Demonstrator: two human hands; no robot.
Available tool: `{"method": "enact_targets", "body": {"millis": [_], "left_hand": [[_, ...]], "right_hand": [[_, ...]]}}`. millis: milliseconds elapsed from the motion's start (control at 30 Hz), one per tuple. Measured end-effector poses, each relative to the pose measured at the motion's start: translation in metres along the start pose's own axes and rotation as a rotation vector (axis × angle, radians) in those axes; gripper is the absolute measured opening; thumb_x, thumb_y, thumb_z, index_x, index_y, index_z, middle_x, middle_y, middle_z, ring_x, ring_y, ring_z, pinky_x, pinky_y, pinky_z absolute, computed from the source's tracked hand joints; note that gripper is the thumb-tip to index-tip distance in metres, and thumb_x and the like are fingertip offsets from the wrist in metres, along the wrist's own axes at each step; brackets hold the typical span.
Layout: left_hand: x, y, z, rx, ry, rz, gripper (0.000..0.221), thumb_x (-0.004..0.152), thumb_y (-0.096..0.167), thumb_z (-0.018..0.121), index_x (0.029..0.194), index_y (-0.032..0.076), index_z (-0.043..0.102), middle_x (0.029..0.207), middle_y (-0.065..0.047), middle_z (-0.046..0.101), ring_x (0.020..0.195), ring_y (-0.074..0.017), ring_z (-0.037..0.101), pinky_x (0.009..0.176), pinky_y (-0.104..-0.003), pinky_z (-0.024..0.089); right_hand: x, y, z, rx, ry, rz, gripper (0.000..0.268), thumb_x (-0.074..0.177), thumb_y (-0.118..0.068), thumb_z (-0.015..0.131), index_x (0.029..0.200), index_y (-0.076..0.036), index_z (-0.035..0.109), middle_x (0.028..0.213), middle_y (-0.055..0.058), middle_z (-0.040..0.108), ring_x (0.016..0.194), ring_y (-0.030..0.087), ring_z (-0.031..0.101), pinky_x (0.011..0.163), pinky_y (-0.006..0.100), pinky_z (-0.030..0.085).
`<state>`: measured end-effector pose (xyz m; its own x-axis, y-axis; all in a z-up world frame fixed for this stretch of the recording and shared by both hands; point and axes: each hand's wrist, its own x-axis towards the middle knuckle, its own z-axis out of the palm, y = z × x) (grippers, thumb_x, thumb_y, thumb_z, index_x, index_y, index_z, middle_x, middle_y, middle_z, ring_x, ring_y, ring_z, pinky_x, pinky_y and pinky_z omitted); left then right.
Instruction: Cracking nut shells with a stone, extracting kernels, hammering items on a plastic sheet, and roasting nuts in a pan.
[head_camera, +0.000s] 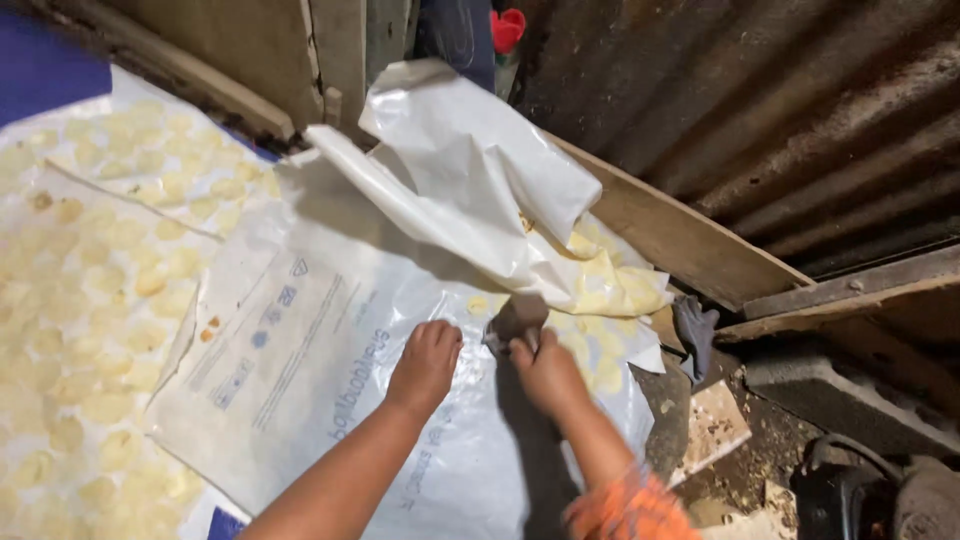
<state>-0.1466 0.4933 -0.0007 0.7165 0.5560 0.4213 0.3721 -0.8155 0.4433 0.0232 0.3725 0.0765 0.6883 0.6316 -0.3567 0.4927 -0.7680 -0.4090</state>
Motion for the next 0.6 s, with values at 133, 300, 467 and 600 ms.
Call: {"method": "enact_targets", "body": {"millis": [133, 300, 467, 600], "left_hand": [[-0.005, 0.000, -0.009, 0.017, 0.001, 0.008, 0.015, 0.100, 0.023, 0.060, 0.112, 0.014, 0.057, 0.108, -0.006, 0.057, 0.110, -0.0307, 0.063, 0.087, -0.040, 0.056], [-0.013, -0.002, -0.017, -0.083, 0.022, -0.038, 0.018, 0.101, 0.017, 0.061, 0.118, 0.012, 0.065, 0.100, -0.007, 0.062, 0.102, -0.0290, 0.066, 0.082, -0.038, 0.056], [-0.022, -0.006, -0.017, -0.150, 0.022, -0.023, 0.021, 0.100, 0.018, 0.065, 0.118, 0.011, 0.070, 0.104, -0.008, 0.064, 0.105, -0.0288, 0.066, 0.086, -0.037, 0.056], [-0.014, -0.006, -0.022, -0.211, -0.055, -0.086, 0.018, 0.097, 0.010, 0.065, 0.111, 0.012, 0.075, 0.101, -0.007, 0.065, 0.102, -0.0267, 0.066, 0.087, -0.036, 0.055]], "right_hand": [[-0.030, -0.034, -0.049, -0.065, 0.028, -0.003, 0.053, 0.095, -0.051, 0.058, 0.119, -0.003, 0.056, 0.108, 0.034, 0.070, 0.113, 0.050, 0.066, 0.096, 0.059, 0.053], [-0.037, 0.002, 0.014, 0.005, 0.053, 0.037, 0.062, 0.102, -0.042, 0.050, 0.139, 0.007, 0.042, 0.106, 0.037, 0.068, 0.101, 0.050, 0.071, 0.078, 0.056, 0.062], [-0.012, -0.023, -0.040, -0.044, -0.018, 0.044, 0.056, 0.096, -0.051, 0.056, 0.125, -0.004, 0.056, 0.113, 0.030, 0.070, 0.114, 0.047, 0.067, 0.093, 0.056, 0.057], [-0.027, -0.032, -0.010, -0.012, 0.126, -0.004, 0.049, 0.101, -0.042, 0.053, 0.123, 0.001, 0.049, 0.098, 0.040, 0.069, 0.101, 0.056, 0.068, 0.088, 0.065, 0.054]]}}
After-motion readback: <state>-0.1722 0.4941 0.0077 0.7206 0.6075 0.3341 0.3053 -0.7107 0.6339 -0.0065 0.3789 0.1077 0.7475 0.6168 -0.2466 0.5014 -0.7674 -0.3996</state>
